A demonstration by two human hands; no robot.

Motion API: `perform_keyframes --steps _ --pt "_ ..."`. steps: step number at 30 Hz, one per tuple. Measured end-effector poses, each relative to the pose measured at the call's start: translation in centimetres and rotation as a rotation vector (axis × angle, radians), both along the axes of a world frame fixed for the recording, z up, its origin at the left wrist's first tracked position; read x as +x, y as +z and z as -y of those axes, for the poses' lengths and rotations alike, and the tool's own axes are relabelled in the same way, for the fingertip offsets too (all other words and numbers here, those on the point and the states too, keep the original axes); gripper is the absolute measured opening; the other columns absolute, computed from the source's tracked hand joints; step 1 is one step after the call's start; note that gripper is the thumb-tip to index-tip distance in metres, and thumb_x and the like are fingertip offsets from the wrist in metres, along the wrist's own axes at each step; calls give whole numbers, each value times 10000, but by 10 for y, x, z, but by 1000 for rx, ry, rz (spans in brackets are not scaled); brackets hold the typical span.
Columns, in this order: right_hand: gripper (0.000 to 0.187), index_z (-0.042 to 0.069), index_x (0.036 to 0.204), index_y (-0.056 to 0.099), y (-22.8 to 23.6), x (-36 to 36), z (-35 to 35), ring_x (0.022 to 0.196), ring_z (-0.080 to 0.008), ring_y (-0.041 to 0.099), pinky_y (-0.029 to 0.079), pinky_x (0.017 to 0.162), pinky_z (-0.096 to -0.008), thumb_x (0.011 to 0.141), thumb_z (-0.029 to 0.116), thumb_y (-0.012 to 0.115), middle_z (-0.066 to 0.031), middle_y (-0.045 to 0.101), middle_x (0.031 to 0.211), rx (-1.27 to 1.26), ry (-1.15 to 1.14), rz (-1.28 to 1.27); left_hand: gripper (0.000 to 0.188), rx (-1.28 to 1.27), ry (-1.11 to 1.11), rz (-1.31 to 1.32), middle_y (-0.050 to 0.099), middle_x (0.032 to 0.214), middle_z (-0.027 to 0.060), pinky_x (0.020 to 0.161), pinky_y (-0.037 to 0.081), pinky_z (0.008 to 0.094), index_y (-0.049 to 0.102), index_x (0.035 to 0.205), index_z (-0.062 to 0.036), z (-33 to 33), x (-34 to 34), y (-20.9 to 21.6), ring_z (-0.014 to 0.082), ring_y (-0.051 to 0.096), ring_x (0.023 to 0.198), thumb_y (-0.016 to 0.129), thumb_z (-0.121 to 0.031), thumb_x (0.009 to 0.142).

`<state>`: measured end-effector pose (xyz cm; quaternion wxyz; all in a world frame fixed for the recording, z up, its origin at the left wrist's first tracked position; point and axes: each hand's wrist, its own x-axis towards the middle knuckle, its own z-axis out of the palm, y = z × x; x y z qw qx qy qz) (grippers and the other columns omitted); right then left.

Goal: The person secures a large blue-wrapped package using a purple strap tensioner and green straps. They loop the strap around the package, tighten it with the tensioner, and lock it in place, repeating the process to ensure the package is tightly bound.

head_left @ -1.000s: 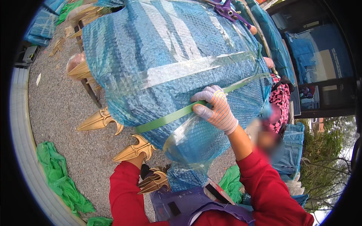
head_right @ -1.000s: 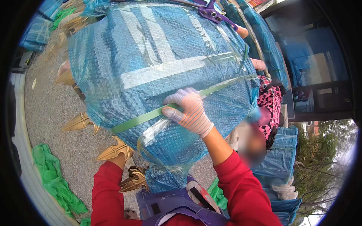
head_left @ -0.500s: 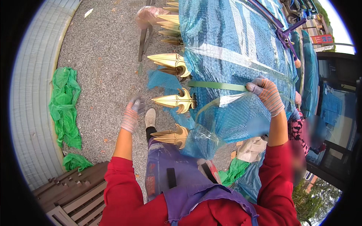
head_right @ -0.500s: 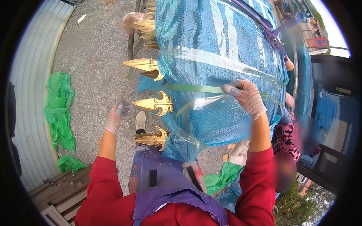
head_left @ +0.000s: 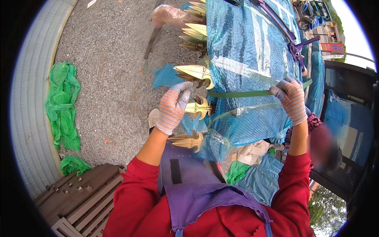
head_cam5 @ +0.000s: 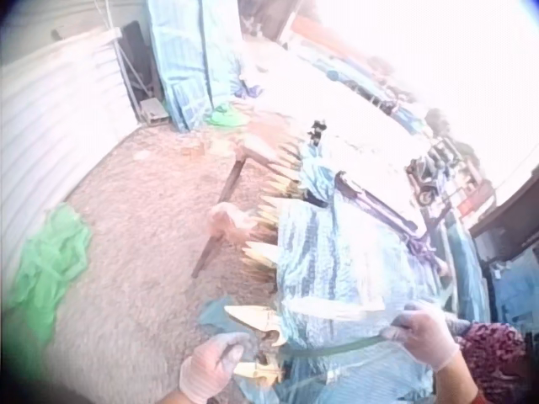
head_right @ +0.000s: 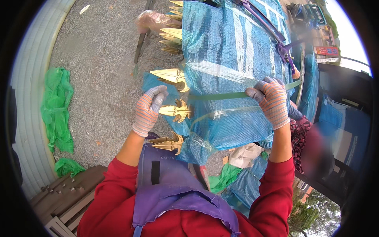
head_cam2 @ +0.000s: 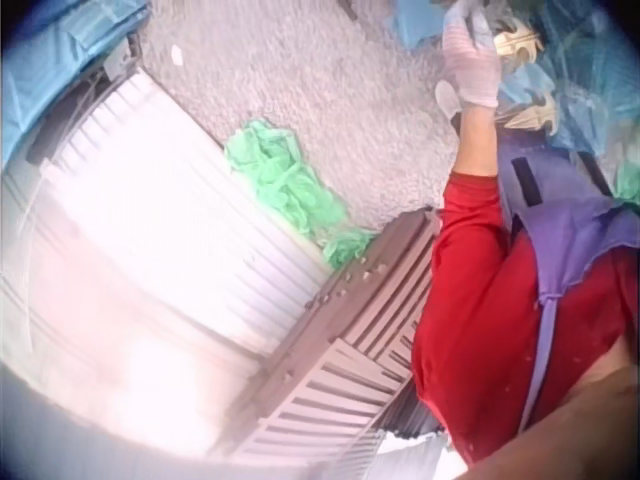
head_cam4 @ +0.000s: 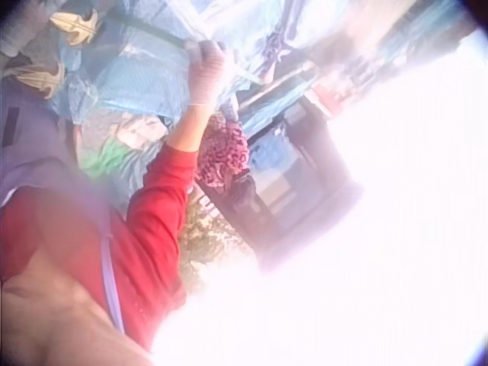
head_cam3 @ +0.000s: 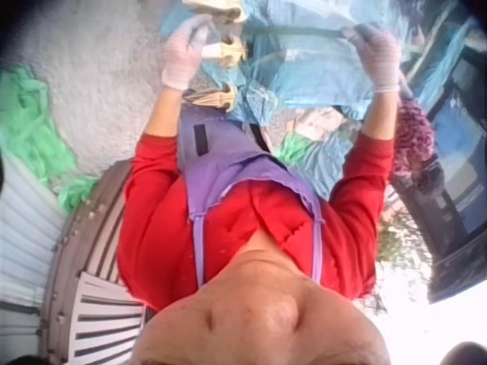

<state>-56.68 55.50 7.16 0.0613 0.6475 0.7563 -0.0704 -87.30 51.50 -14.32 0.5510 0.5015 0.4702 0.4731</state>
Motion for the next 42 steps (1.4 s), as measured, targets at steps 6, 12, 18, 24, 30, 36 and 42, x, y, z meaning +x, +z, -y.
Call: perform_keyframes --steps 6,12,18,24,30,36,42 --pt "369 102 770 722 -2 16 5 809 -313 608 391 878 -458 797 469 693 -99 614 735 -66 -75 128 238 191 -338 -164 683 999 131 793 532 342 660 1121 -17 -9 5 49 251 672 914 624 -101 902" --pt "383 125 772 728 8 30 17 859 -300 609 391 922 -448 800 502 668 -86 633 782 18 -87 43 402 454 -553 -399 578 1217 196 871 514 410 608 1237 -50 -35 99 95 379 603 1030 674 -175 860" --pt "219 138 844 706 -9 82 53 928 -292 588 419 910 -439 761 338 737 -55 633 888 507 13 -118 247 499 -670 -839 614 982 194 812 483 465 661 1018 -50 -51 172 85 408 589 932 629 -261 895" --pt "144 117 910 669 -44 160 180 974 -305 588 430 892 -444 811 215 705 -81 638 986 593 -177 -501 300 531 -531 -1243 619 980 218 820 489 471 640 976 -23 -43 197 85 407 597 925 593 -315 924" --pt "118 102 883 666 -131 243 333 917 -358 583 472 802 -459 813 195 686 -145 629 920 350 -545 -549 293 417 -363 -1450 629 987 203 827 493 474 628 979 -38 -30 226 100 391 610 928 588 -324 933" --pt "122 87 913 680 -175 240 409 867 -367 597 492 762 -449 848 189 656 -168 629 912 -24 -668 -710 280 387 -83 -1522 653 977 165 836 501 445 664 955 -61 1 259 91 346 621 945 665 -325 862" --pt "142 65 924 680 -141 214 351 871 -360 600 492 772 -432 865 191 650 -173 631 909 -111 -369 -700 313 304 52 -1392 636 1034 130 837 469 464 677 961 -83 12 264 80 321 589 1006 675 -373 843"
